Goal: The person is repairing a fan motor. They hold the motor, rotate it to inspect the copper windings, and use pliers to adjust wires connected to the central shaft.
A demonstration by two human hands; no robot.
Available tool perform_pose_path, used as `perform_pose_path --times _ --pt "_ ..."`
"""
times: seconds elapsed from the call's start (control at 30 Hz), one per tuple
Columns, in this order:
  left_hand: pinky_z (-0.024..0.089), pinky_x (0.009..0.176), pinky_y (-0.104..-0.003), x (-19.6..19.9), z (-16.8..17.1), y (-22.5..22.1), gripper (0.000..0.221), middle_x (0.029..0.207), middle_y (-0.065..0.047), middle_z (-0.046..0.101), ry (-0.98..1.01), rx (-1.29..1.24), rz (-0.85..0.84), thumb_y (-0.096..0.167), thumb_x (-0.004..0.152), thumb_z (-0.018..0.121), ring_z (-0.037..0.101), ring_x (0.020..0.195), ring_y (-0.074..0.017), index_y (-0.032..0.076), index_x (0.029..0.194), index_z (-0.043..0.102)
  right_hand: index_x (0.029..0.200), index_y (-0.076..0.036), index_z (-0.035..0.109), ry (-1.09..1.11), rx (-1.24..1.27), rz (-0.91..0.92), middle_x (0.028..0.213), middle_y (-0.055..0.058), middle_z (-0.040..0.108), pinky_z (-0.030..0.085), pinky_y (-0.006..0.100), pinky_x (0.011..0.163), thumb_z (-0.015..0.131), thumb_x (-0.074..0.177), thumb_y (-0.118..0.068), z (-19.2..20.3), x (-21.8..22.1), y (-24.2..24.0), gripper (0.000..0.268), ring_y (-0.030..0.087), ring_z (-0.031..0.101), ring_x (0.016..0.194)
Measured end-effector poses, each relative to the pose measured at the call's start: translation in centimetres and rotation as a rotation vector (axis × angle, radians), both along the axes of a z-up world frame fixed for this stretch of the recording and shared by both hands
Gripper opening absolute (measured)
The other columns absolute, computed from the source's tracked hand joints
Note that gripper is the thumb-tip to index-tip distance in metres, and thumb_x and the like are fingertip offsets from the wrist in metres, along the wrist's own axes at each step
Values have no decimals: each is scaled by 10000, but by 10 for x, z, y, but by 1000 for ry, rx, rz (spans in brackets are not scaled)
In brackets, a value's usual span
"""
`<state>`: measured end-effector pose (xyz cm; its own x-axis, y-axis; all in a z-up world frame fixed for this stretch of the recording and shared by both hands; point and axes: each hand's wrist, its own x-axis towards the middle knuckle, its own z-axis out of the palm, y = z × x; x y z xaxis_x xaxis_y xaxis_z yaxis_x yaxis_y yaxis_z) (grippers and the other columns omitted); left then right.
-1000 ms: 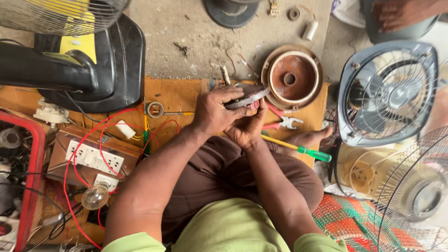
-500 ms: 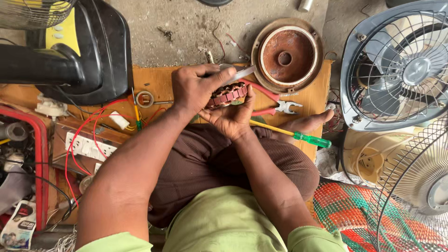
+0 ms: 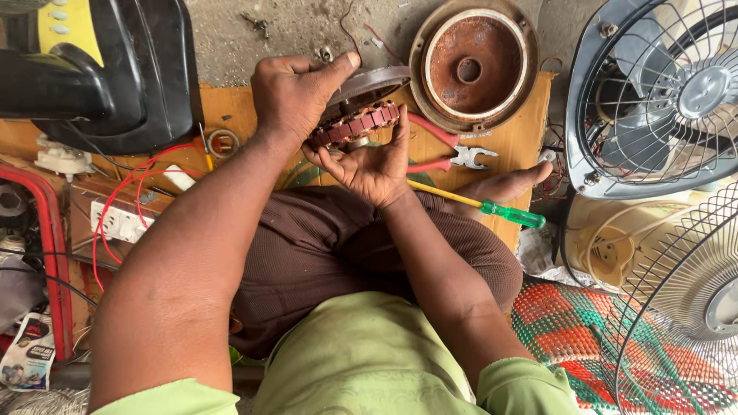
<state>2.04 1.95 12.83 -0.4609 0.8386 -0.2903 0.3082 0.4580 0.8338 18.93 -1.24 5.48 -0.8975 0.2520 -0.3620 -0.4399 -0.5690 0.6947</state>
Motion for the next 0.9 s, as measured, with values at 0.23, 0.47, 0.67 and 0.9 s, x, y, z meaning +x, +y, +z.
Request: perform_pose_path --times 0.23,0.47,0.67,0.9 --pt "469 493 -294 3 3 5 399 511 -2 656 108 -47 0 455 809 856 592 468 -106 90 661 791 1573 -54 312 -72 58 24 1599 272 302 465 650 1099 805 611 -782 -7 2 -3 1303 582 340 1425" --pt "438 487 -318 18 5 -15 369 517 -27 654 146 -25 25 357 885 785 590 452 -141 77 646 770 1572 -83 375 -112 159 0 1561 236 415 449 636 1140 719 691 -851 -11 7 -15 1218 454 470 1387" --pt "474 494 -312 21 6 -22 329 548 -39 687 102 -9 40 346 880 775 635 476 -121 76 692 781 1573 -123 386 -216 233 33 1595 200 419 458 627 1130 713 688 -836 -14 9 -20 1182 419 487 1412" --pt "505 526 -319 25 4 -28 311 580 -49 701 106 -6 46 357 876 777 659 508 -122 77 743 795 1584 -132 387 -202 269 11 1572 180 429 451 627 1136 684 717 -882 -13 10 -25 1184 414 498 1390"
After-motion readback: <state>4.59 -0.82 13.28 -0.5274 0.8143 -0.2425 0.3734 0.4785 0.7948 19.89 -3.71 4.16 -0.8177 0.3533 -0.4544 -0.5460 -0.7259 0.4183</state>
